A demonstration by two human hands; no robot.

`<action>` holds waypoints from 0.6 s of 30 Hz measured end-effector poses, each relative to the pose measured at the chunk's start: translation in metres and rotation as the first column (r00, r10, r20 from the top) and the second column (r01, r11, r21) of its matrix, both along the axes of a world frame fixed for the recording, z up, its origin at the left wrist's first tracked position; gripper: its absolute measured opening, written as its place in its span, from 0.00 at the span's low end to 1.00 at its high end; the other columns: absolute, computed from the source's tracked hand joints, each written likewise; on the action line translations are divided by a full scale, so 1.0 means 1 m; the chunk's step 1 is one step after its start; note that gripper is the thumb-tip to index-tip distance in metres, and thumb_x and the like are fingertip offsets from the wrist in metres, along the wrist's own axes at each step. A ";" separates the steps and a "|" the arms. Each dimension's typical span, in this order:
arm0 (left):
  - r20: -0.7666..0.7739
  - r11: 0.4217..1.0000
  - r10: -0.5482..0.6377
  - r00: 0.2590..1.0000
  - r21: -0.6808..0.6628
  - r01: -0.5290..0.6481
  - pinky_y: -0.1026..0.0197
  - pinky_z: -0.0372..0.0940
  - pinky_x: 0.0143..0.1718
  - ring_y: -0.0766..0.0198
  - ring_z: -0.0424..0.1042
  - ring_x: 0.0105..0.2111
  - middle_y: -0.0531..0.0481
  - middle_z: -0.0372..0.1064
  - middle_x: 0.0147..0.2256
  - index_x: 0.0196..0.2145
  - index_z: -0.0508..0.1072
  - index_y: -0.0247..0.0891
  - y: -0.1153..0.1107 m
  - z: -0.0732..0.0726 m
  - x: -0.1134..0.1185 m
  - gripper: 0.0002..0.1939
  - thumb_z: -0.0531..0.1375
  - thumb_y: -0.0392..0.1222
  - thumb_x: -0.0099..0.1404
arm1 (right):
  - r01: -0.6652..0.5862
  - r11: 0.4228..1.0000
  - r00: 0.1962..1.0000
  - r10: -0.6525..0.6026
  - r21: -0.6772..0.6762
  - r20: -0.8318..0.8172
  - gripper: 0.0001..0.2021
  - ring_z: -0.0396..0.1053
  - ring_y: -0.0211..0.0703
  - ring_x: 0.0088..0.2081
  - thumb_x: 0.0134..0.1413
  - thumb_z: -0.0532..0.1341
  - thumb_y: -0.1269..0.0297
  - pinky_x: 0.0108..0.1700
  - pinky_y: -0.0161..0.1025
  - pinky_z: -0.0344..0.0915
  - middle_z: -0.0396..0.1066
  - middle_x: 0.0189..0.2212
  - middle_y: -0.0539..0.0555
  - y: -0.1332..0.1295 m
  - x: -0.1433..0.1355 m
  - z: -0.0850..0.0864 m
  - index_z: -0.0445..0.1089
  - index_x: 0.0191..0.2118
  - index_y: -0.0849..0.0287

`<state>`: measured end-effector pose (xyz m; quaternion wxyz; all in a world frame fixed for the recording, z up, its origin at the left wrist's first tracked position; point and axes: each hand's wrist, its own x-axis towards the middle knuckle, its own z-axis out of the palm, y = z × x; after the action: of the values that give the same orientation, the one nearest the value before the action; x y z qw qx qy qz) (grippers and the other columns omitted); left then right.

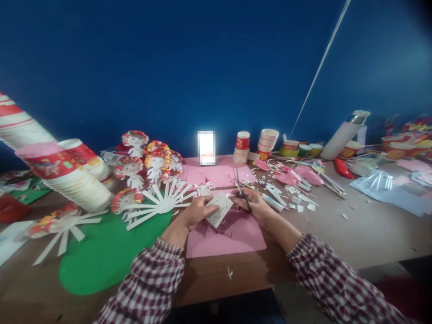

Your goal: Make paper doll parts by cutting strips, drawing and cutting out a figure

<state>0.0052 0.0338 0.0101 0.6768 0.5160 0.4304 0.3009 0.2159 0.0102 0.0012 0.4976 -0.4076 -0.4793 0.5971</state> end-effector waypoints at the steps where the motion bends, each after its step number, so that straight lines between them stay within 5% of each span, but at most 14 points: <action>1: -0.004 1.000 -0.003 1.000 0.008 0.003 0.63 0.65 0.30 0.62 0.73 0.27 0.49 0.76 0.28 0.35 0.77 0.34 -0.001 0.000 0.001 0.17 0.69 0.44 0.47 | -0.009 1.000 1.000 0.009 0.007 0.008 0.20 0.66 0.35 0.24 0.39 0.72 0.59 0.28 0.34 0.60 0.70 0.23 0.47 0.000 0.000 -0.001 0.70 0.40 0.59; 13: -0.002 0.999 -0.032 0.999 0.025 0.032 0.60 0.66 0.34 0.59 0.73 0.30 0.46 0.76 0.31 0.37 0.77 0.34 -0.003 -0.002 -0.001 0.20 0.71 0.47 0.49 | -0.030 0.999 0.999 0.031 -0.031 0.009 0.17 0.64 0.33 0.24 0.36 0.71 0.66 0.28 0.32 0.60 0.70 0.24 0.46 -0.001 -0.003 -0.002 0.71 0.36 0.60; 18: 0.277 1.000 0.015 0.961 0.014 -0.020 0.57 0.66 0.44 0.54 0.71 0.47 0.43 0.72 0.48 0.53 0.70 0.42 -0.007 0.004 -0.002 0.28 0.65 0.56 0.58 | 0.149 0.983 0.979 -0.161 -0.104 -0.127 0.18 0.64 0.33 0.20 0.34 0.71 0.65 0.22 0.30 0.57 0.69 0.20 0.45 0.003 -0.004 -0.003 0.70 0.36 0.60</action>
<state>0.0033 0.0265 0.0144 0.7233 0.4705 0.3337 0.3797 0.2122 0.0130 -0.0017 0.5542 -0.4254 -0.3828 0.6045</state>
